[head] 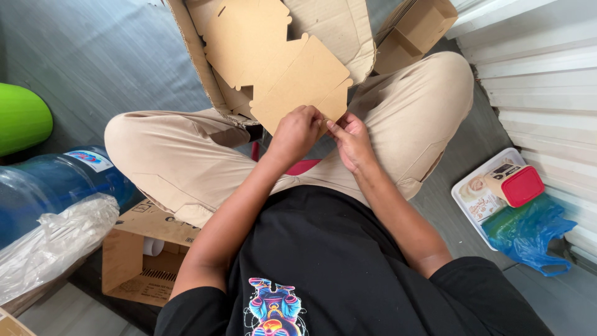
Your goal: The person sits on the floor folding flat die-cut cardboard blanks into takeout-style boxes, pressing the tabs and sides to shape each box and setting finished ones aside. They briefly walk to a counter to retrieve a digital timer, set it, and return to folding more boxes.
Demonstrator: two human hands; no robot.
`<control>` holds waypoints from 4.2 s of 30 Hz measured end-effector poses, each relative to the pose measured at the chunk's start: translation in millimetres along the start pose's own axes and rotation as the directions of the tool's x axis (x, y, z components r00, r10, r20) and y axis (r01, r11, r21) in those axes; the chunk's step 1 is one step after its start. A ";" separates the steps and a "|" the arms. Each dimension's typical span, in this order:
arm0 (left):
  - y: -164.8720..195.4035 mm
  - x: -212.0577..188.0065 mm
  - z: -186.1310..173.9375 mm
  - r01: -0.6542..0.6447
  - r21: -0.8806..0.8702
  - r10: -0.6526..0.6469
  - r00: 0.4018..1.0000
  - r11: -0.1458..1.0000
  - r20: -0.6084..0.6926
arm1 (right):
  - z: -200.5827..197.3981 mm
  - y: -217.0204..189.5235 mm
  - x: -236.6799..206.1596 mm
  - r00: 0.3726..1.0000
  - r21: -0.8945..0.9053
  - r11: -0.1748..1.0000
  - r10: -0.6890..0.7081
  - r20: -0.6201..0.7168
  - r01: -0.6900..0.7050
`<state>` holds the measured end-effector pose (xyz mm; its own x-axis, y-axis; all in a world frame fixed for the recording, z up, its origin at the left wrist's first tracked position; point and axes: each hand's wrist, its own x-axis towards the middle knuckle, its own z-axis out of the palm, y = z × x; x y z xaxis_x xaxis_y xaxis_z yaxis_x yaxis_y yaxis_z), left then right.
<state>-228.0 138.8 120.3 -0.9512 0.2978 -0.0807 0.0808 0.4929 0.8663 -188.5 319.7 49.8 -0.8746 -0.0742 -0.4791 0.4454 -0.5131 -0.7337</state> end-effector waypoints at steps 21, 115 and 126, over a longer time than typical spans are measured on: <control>-10.3 5.1 0.6 -0.274 0.261 0.252 0.961 0.926 0.115 | -10.6 5.4 0.0 1.000 0.048 0.999 -0.003 -0.003 0.003; -14.1 38.2 -14.4 -0.174 0.360 0.049 0.942 0.916 0.331 | -9.0 5.3 15.5 0.999 0.065 0.998 -0.002 0.042 0.000; -10.4 17.9 5.0 -0.086 0.238 0.086 0.996 0.967 0.011 | -6.7 0.7 18.0 0.999 0.051 0.999 -0.002 -0.034 0.003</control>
<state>-244.3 143.1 107.4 -0.9373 0.3483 -0.0111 0.2314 0.6459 0.7275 -202.6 323.7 37.4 -0.8682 -0.0438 -0.4942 0.4322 -0.5560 -0.7100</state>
